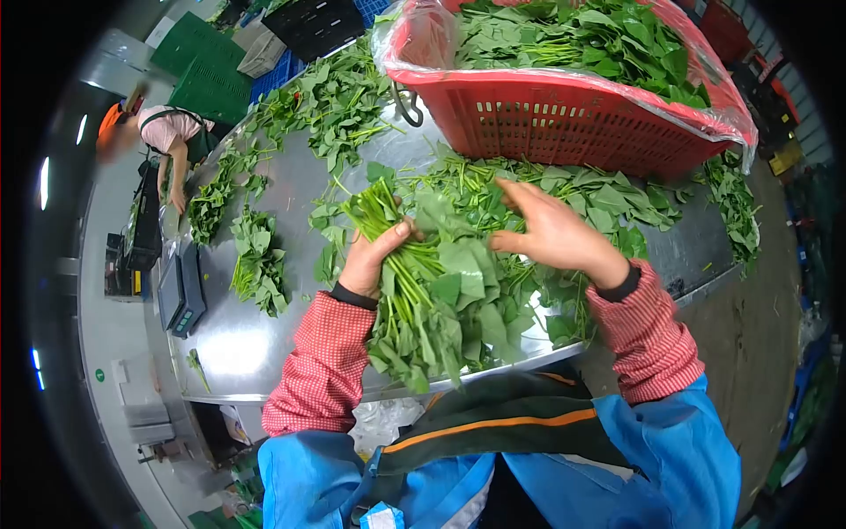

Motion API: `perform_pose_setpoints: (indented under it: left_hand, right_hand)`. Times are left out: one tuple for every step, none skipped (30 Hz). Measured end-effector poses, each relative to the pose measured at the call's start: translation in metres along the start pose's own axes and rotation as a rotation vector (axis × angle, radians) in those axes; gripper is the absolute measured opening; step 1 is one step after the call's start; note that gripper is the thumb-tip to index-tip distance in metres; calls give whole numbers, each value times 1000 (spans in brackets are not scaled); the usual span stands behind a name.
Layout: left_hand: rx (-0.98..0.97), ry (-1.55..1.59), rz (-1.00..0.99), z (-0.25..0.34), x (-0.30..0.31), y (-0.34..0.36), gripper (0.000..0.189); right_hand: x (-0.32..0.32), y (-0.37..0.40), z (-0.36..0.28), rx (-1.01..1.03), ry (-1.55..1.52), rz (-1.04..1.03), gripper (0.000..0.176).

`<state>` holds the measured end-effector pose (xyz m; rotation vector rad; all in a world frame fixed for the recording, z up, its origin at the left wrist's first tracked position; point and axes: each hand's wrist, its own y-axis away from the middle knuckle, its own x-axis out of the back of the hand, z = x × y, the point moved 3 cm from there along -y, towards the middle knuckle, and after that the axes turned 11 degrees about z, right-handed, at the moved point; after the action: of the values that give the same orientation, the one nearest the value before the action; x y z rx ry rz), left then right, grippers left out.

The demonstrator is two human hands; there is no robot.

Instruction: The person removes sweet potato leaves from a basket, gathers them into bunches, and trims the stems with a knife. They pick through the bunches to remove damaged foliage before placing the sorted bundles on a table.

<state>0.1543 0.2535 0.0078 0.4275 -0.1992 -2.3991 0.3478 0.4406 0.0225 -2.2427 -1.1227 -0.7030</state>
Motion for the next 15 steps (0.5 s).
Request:
perform_pose_setpoints:
  left_hand:
    - [-5, 45, 10, -1, -5, 0, 56]
    - [23, 98, 38, -4, -9, 0, 55]
    - [0, 139, 105, -3, -14, 0, 41]
    - [-24, 181, 174, -1, -18, 0, 27]
    - [21, 266, 234, -4, -19, -1, 22]
    - [43, 293, 333, -9, -18, -4, 22]
    - [-7, 276, 344, -16, -18, -6, 21]
    - [-58, 260, 356, -24, -18, -7, 22]
    - [-31, 273, 392, -32, -18, -6, 24]
    - [-2, 244, 295, -33, -19, -2, 36]
    - [58, 224, 261, -32, -18, 3, 53]
    - [120, 204, 228, -28, -15, 10, 71]
    - [51, -155, 105, -31, 2, 7, 94]
    - [12, -336, 55, -35, 16, 8, 102]
    - [91, -414, 9, -34, 23, 16, 103]
  right_hand:
    - [-10, -3, -12, 31, 7, -41, 102]
    - [-21, -7, -24, 62, 13, -81, 104]
    - [-26, -12, -41, -54, 49, -374, 103]
    - [-45, -6, -41, -23, -2, -362, 99]
    - [-62, -1, -39, -70, -66, -425, 92]
    - [-79, 5, -37, -117, -131, -490, 87]
    - [-95, 12, -35, -105, -396, -392, 84]
    - [-111, 22, -33, -93, -659, -291, 82]
    - [-120, 28, -31, -82, -921, -182, 80]
    - [-127, 32, -27, -193, -1025, -247, 77]
    - [-130, 37, -21, -306, -1125, -310, 74]
    - [-130, 44, -15, -425, -1222, -373, 72]
    - [-126, 49, -10, -501, -1225, -390, 67]
    - [-125, 50, -4, -527, -1209, -378, 65]
    - [-127, 50, 2, -554, -1197, -361, 64]
